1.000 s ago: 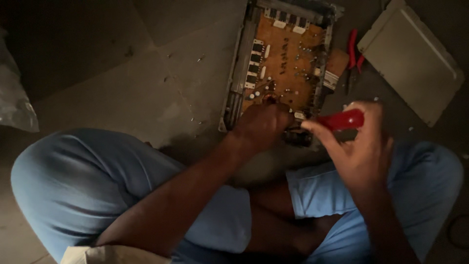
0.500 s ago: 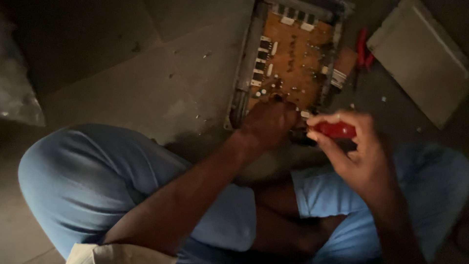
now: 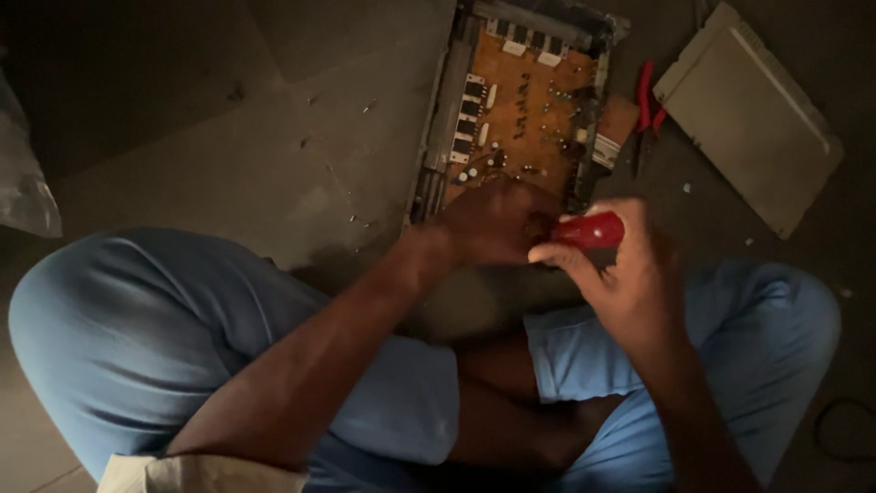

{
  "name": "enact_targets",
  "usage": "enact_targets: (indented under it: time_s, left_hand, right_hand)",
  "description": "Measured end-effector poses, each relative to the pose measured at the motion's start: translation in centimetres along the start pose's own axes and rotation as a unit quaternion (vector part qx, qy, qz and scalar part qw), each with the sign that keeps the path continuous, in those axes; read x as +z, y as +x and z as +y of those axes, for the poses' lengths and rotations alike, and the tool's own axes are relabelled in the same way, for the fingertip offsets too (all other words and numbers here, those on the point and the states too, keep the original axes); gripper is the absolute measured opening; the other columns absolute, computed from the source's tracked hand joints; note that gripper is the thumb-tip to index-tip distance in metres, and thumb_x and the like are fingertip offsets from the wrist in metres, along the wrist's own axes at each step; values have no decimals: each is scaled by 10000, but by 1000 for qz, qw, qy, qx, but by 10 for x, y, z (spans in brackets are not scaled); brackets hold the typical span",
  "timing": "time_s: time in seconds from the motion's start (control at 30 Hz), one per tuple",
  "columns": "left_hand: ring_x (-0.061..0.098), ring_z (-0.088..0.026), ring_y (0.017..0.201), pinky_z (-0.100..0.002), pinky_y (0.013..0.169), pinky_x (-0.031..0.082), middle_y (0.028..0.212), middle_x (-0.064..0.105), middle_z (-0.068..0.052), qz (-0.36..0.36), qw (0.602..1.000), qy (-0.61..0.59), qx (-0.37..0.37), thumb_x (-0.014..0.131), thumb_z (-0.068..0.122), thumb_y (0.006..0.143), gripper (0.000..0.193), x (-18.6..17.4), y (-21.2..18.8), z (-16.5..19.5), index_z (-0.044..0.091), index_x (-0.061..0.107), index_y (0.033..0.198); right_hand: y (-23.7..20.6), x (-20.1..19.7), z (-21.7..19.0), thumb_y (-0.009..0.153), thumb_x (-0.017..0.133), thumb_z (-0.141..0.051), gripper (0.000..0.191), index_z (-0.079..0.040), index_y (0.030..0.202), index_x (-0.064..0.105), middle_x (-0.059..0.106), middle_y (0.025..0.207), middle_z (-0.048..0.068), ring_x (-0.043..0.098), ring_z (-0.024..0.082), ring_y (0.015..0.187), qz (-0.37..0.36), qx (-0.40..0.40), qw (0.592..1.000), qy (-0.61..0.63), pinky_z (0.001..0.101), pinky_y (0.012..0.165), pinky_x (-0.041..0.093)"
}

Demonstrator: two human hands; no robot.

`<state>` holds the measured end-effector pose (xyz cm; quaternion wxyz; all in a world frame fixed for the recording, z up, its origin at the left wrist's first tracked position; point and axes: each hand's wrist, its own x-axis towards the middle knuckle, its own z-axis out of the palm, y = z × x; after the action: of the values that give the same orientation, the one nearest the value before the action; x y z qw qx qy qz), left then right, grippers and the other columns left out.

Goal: The person sits on the floor and uses a red-handled screwdriver to remove screws from a circuit board inside a metal casing. They then place the board into the casing and continue to secure it with screws.

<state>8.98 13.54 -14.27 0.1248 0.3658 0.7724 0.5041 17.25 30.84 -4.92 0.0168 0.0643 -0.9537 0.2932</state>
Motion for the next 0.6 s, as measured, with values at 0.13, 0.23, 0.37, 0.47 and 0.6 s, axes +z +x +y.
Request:
enact_targets:
  time_s: [0.13, 0.23, 0.37, 0.47, 0.6]
  left_hand:
    - [741, -343, 888, -467, 773, 588, 941, 764, -150, -58, 994, 73, -50, 743, 331, 821, 273, 7, 0, -1, 112, 767, 982]
    - [738, -355, 905, -486, 776, 584, 946, 757, -166, -79, 986, 103, -104, 717, 371, 875, 297, 10, -4, -2, 99, 756, 986]
    - [744, -349, 907, -486, 784, 588, 948, 760, -166, -94, 984, 118, -95, 703, 371, 885, 300, 14, -4, 2, 97, 756, 995]
    - [742, -351, 909, -486, 789, 590, 958, 757, -171, -81, 984, 124, -104, 698, 360, 890, 295, 14, -3, 4, 98, 757, 1010]
    - [740, -354, 912, -486, 796, 592, 970, 753, -179, -62, 984, 127, -112, 690, 346, 897, 289, 13, -2, 3, 99, 758, 1030]
  right_hand:
    - [-2, -12, -5, 908, 796, -213, 537, -11, 1330, 532, 707, 1259, 157, 724, 241, 1148, -49, -113, 989, 78, 373, 969, 575]
    - [-3, -26, -8, 987, 674, -153, 458, -22, 1396, 513, 644, 1386, 191, 669, 277, 1285, -95, -119, 979, 139, 396, 1062, 576]
    - [3, -30, -16, 936, 701, -114, 499, -13, 1382, 501, 643, 1371, 200, 651, 309, 1280, -94, -203, 972, 68, 415, 1061, 552]
    - [10, -26, -23, 973, 623, -53, 418, -11, 1374, 512, 632, 1393, 212, 657, 298, 1267, -122, -217, 962, 109, 371, 1014, 584]
    - [12, -25, -26, 1015, 596, 9, 333, -24, 1345, 573, 697, 1316, 161, 750, 219, 1132, -125, -119, 975, 143, 299, 896, 649]
